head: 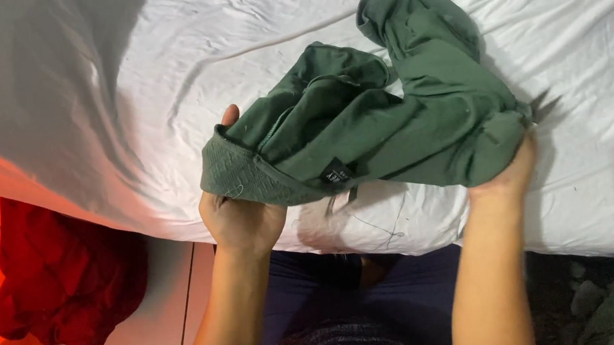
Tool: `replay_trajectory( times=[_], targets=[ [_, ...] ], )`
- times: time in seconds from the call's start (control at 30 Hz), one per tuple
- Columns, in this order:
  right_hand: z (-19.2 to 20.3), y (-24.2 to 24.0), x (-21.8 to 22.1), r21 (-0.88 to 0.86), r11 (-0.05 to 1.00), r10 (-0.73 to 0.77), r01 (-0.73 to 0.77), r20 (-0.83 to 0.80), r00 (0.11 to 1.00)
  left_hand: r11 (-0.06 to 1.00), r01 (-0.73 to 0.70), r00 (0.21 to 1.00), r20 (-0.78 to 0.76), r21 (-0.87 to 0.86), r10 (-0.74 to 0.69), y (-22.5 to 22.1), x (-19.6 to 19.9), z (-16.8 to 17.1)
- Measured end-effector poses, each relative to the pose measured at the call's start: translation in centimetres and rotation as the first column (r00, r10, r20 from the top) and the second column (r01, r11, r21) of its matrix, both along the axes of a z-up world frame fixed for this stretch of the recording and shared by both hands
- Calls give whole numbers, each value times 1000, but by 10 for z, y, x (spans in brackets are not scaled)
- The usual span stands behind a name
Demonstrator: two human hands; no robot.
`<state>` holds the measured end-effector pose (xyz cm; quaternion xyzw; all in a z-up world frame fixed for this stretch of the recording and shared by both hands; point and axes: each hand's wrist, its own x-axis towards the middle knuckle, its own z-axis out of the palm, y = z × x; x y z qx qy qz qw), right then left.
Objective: Trimming loose threads from a green garment using small scissors
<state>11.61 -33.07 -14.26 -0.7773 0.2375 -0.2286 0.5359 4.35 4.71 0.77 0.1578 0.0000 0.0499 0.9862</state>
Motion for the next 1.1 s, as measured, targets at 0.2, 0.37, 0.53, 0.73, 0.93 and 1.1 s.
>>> replay_trajectory(
  times=[0.2,0.37,0.53,0.73,0.93,1.1],
  targets=[
    [102,37,-71,-39,956,-292,290,-78,953,997,39,998,-55,-73,-43,-3,-6,0],
    [110,60,-78,-299,931,-144,209,224,964,995,28,987,-155,-94,-42,-12,-7,-3],
    [114,122,-76,-130,963,266,-238,289,919,999,28,996,-85,-40,-31,-19,-9,-14],
    [133,198,-102,-87,782,610,-617,313,728,996,66,997,-34,-52,-68,-31,-19,-14],
    [129,202,-110,-125,829,553,-546,334,763,987,143,990,30,-68,-141,-37,-23,-15],
    [138,200,-112,419,791,276,-447,407,871,984,165,986,10,-72,-165,-40,-25,-13]
  ],
)
